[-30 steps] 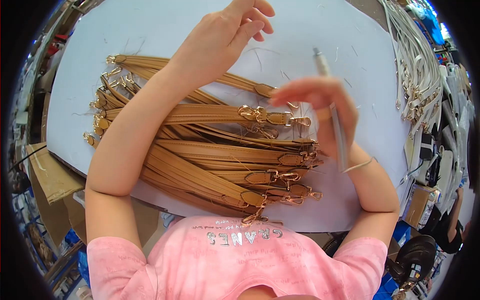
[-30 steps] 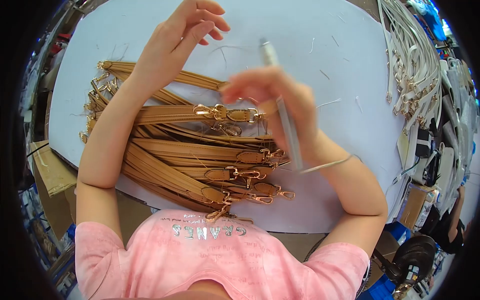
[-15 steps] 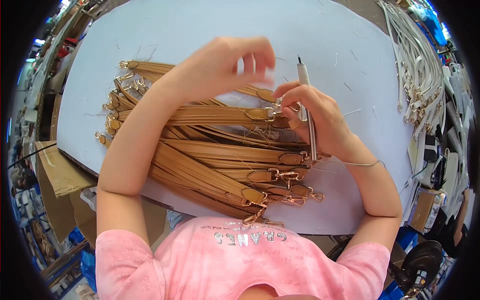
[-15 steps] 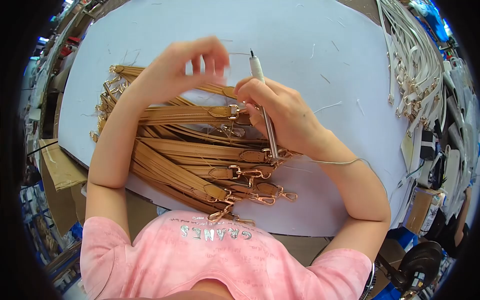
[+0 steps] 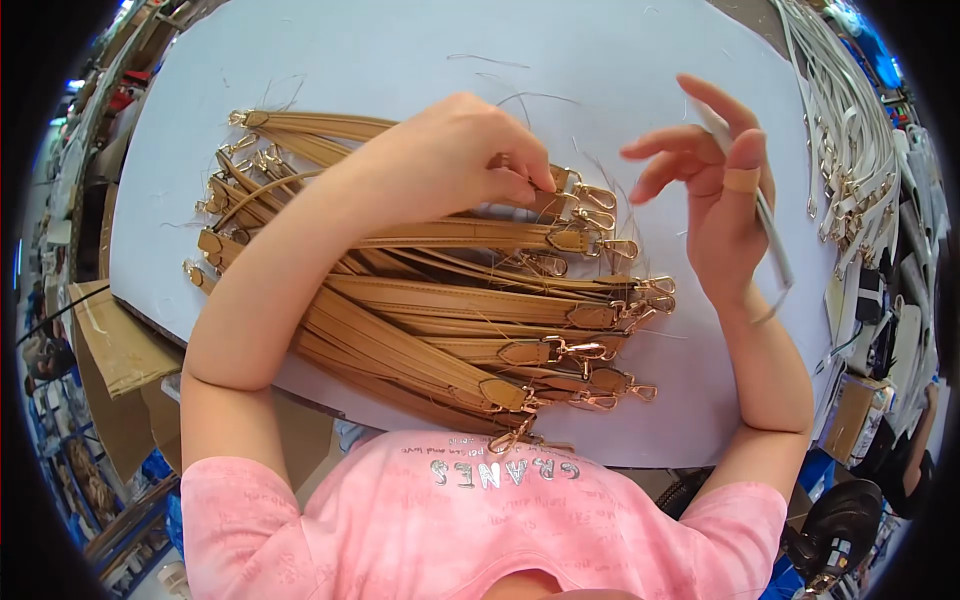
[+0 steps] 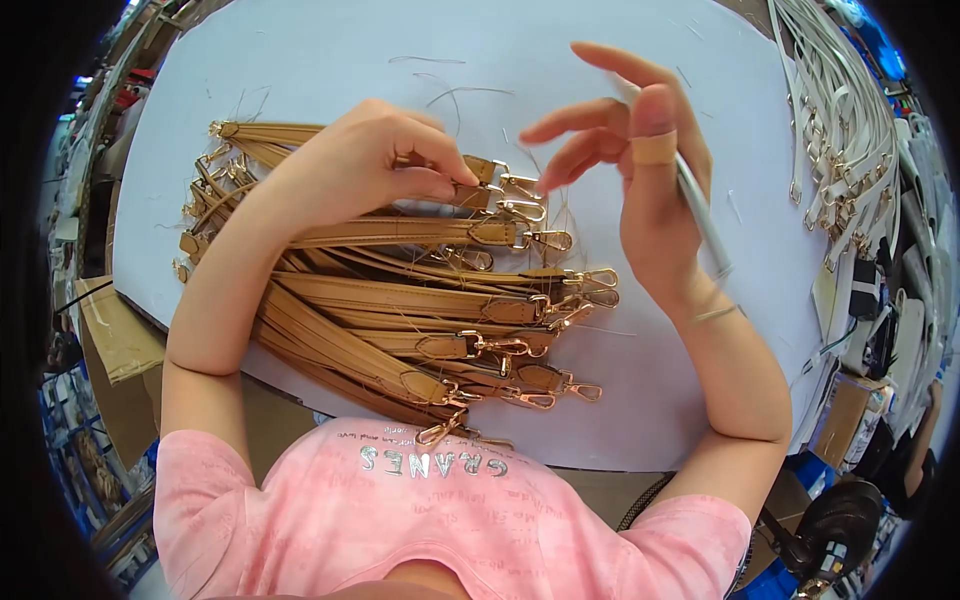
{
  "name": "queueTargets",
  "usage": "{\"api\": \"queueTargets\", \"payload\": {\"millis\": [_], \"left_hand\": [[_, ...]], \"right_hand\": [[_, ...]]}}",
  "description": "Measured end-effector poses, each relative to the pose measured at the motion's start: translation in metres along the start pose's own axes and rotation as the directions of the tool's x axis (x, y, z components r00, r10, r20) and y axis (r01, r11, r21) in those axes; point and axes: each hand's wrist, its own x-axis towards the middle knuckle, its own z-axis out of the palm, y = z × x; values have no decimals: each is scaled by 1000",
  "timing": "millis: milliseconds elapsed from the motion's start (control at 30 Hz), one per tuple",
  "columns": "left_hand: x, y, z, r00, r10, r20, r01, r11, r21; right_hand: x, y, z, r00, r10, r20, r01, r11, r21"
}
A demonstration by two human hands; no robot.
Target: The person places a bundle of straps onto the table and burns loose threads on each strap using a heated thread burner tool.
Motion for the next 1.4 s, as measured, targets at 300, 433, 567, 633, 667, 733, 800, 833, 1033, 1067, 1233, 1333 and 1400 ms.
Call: {"api": "queueTargets", "payload": {"millis": [300, 433, 567, 633, 667, 733, 800, 833, 1033, 1067, 1233, 1333, 1400], "left_hand": [[3, -1, 15, 970, 193, -150, -191, 981, 29], [10, -13, 15, 973, 199, -119, -212, 971, -111], [10, -10, 6, 993, 103, -65, -117, 951, -286], [10, -10, 6, 999, 44, -21, -49, 934, -355], [11, -12, 6, 998, 62, -6, -61, 942, -331], [13, -13, 6, 995, 103, 19, -94, 956, -277], [11, -11, 7, 998, 60, 13, -53, 951, -305], [10, -10, 7, 1000, 16, 12, -11, 943, -332], [11, -10, 8, 1000, -12, 12, 16, 936, -352], [11, -9, 8, 1000, -15, 19, 21, 935, -353], [11, -9, 7, 999, -21, 37, 33, 933, -359], [10, -9, 7, 999, -26, 37, 38, 930, -365], [11, -8, 6, 999, -29, 34, 39, 928, -371]], "right_hand": [[6, 16, -10, 908, 299, 293, -415, 732, 540], [0, 12, 4, 897, 416, 147, -440, 826, 352], [-6, 19, 6, 880, 441, 178, -476, 819, 322], [-6, 17, 6, 881, 438, 181, -466, 868, 172], [-8, 17, 7, 882, 435, 184, -456, 884, 97], [-10, 17, 9, 881, 439, 176, -455, 888, 64], [-9, 16, 11, 894, 423, 150, -427, 904, -5], [-9, 15, 11, 895, 421, 148, -424, 905, -7], [-10, 18, 14, 902, 403, 153, -401, 915, -46], [-10, 18, 14, 905, 398, 151, -395, 917, -47], [-10, 18, 14, 909, 386, 158, -377, 922, -84], [-10, 18, 13, 908, 389, 153, -377, 920, -104], [-10, 19, 14, 911, 383, 152, -371, 923, -98]]}}
